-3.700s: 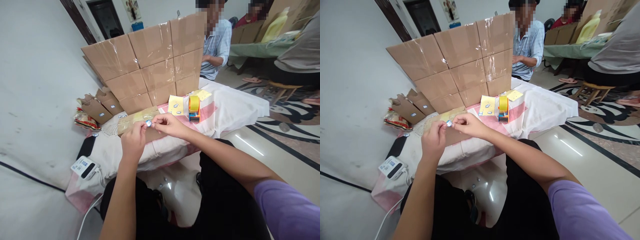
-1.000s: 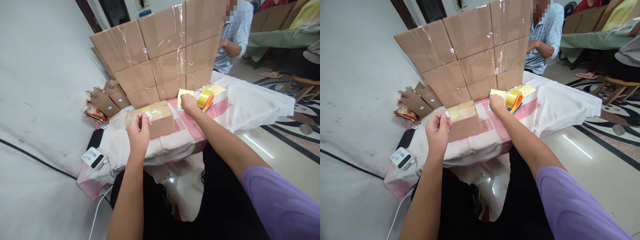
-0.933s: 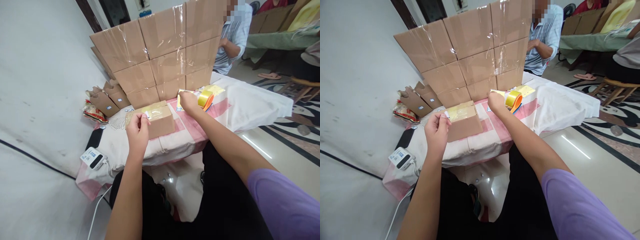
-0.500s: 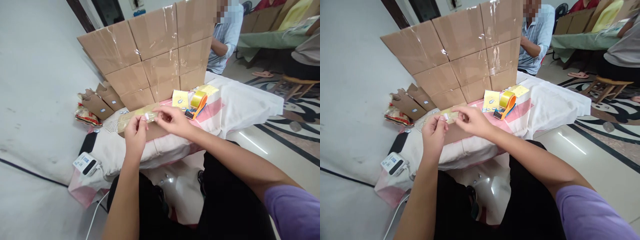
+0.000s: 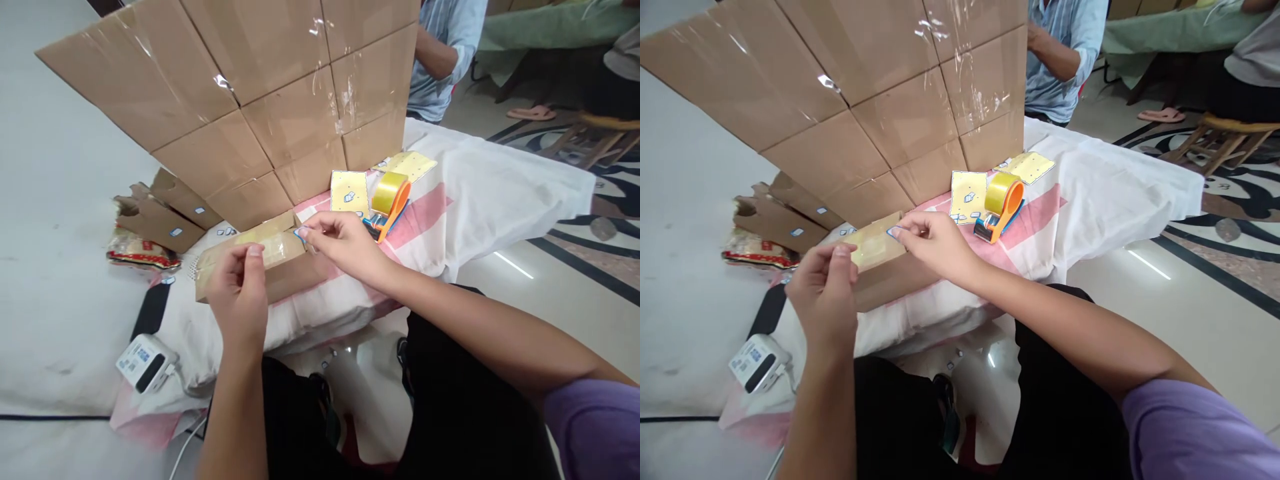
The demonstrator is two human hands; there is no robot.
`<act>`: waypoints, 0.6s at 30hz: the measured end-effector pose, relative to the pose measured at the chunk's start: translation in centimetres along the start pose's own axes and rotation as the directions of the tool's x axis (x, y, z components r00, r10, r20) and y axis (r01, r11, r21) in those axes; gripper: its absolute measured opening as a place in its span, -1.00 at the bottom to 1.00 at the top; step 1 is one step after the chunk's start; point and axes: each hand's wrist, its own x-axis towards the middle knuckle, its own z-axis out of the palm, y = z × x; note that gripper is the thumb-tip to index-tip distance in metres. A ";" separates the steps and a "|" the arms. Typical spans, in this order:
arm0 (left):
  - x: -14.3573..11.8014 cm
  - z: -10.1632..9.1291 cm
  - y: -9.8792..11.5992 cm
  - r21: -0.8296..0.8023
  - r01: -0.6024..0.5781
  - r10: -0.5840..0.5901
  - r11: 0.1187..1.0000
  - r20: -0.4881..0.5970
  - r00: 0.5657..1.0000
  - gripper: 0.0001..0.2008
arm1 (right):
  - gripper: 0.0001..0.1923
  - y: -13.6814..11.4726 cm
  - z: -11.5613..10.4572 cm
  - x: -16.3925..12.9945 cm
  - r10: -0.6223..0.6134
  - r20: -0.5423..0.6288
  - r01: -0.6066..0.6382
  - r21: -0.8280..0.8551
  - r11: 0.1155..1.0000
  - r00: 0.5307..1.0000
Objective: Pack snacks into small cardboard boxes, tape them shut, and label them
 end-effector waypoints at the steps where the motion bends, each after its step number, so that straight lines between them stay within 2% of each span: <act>1: 0.4 -0.1 -0.3 0.057 0.001 0.001 0.998 -0.039 0.999 -0.85 | -0.76 0.5 -0.3 0.3 0.062 -0.004 -0.061 0.074 0.995 0.998; 5: 2.1 -1.2 -2.3 0.268 0.020 0.030 0.963 -0.179 0.983 -0.87 | -0.78 2.7 -1.1 1.1 0.297 -0.003 -0.285 0.274 0.919 0.955; 8: 3.4 -2.4 -4.5 0.331 0.087 0.010 0.940 -0.281 0.960 -0.85 | -0.94 4.0 -1.2 1.2 0.487 0.038 -0.469 0.343 0.814 0.873; 10: 4.0 -3.0 -5.8 0.328 0.155 -0.039 0.932 -0.335 0.941 -0.81 | -0.82 4.8 -1.1 1.2 0.579 0.043 -0.553 0.362 0.750 0.814; 13: 4.5 -3.4 -7.0 0.315 0.232 -0.104 0.920 -0.373 0.922 -0.79 | -0.83 6.3 -0.9 1.3 0.623 0.049 -0.598 0.348 0.722 0.781; 18: 4.5 -3.2 -6.9 0.371 0.316 -0.165 0.873 -0.385 0.908 -0.79 | -0.82 8.6 -0.5 1.9 0.629 0.055 -0.617 0.277 0.737 0.776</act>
